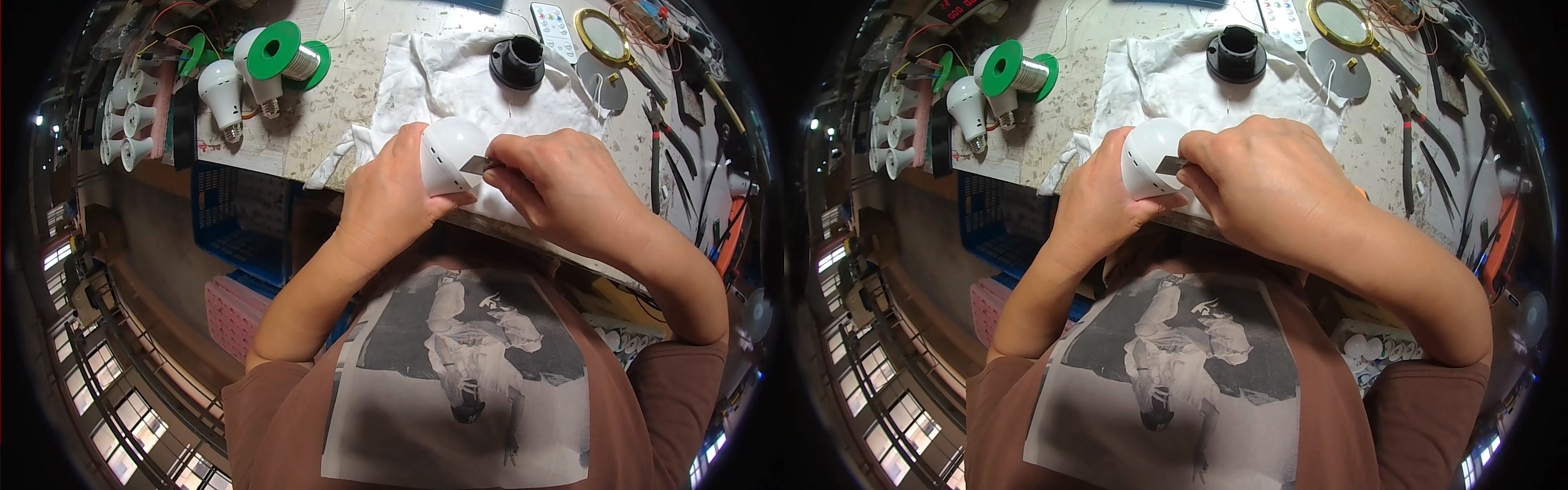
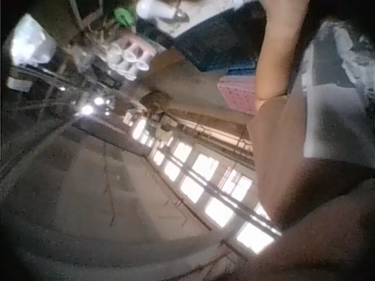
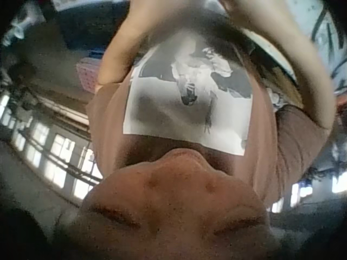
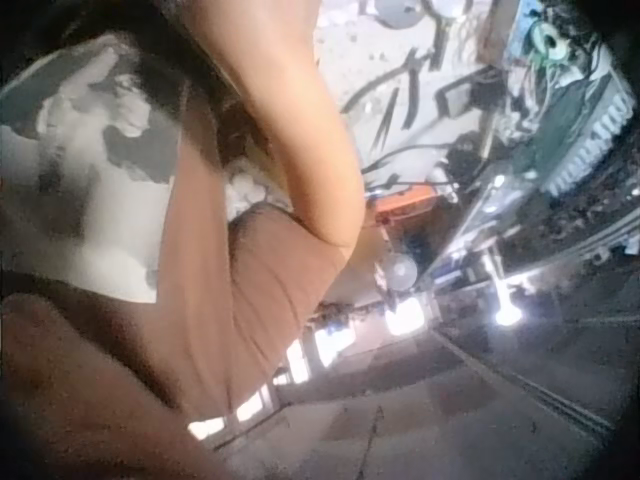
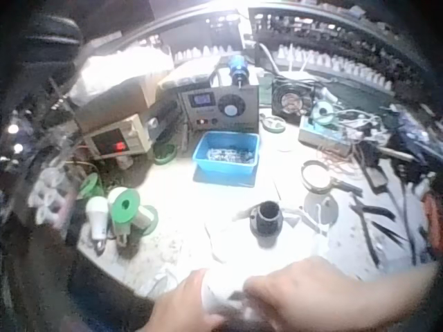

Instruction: The person tests light bulbs by hand, cuts and removes a bulb cover with a utility knife, and tosses it into a box. The person then drives screws into the LED board with an electric screwdriver and trims the plastic rim of the bulb casing with the utility knife.

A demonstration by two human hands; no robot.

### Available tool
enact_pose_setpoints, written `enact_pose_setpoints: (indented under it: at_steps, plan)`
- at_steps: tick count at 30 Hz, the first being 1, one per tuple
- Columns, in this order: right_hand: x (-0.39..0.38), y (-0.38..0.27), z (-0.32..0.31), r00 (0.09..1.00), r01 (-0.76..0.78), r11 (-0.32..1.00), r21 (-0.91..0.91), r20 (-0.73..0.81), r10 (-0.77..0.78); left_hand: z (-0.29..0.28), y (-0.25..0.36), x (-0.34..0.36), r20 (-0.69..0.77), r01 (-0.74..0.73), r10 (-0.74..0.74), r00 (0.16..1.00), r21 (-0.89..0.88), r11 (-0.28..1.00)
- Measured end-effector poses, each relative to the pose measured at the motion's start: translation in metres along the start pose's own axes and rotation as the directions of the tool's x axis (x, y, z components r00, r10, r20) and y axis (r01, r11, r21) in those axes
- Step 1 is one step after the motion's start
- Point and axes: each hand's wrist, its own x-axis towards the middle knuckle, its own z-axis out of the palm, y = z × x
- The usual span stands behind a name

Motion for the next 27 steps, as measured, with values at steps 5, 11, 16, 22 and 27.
enact_pose_setpoints:
  at_steps: [5,11,16,22,27]
  plan:
    - [-0.002,-0.004,0.002,1.0,0.001,0.997,-0.071,-0.027,-0.003,0.003,0.0,-0.001,-0.018,-0.026,0.027,0.999,0.024,0.999]
    - [-0.002,-0.01,0.003,1.0,0.0,0.98,-0.197,-0.008,-0.002,0.007,-0.003,-0.004,-0.065,-0.104,0.111,0.992,0.111,0.988]
    - [0.002,-0.015,0.002,0.997,0.047,0.973,-0.225,0.065,-0.033,0.01,-0.002,-0.006,-0.061,-0.118,0.13,0.99,0.165,0.979]
    - [0.005,-0.012,-0.001,0.994,0.071,0.982,-0.175,0.099,-0.054,0.004,0.001,-0.005,-0.025,-0.113,0.121,0.992,0.197,0.974]
    - [0.001,-0.006,0.001,0.998,0.057,0.994,-0.088,0.042,-0.054,0.015,0.003,-0.01,-0.187,-0.169,0.226,0.956,0.28,0.945]
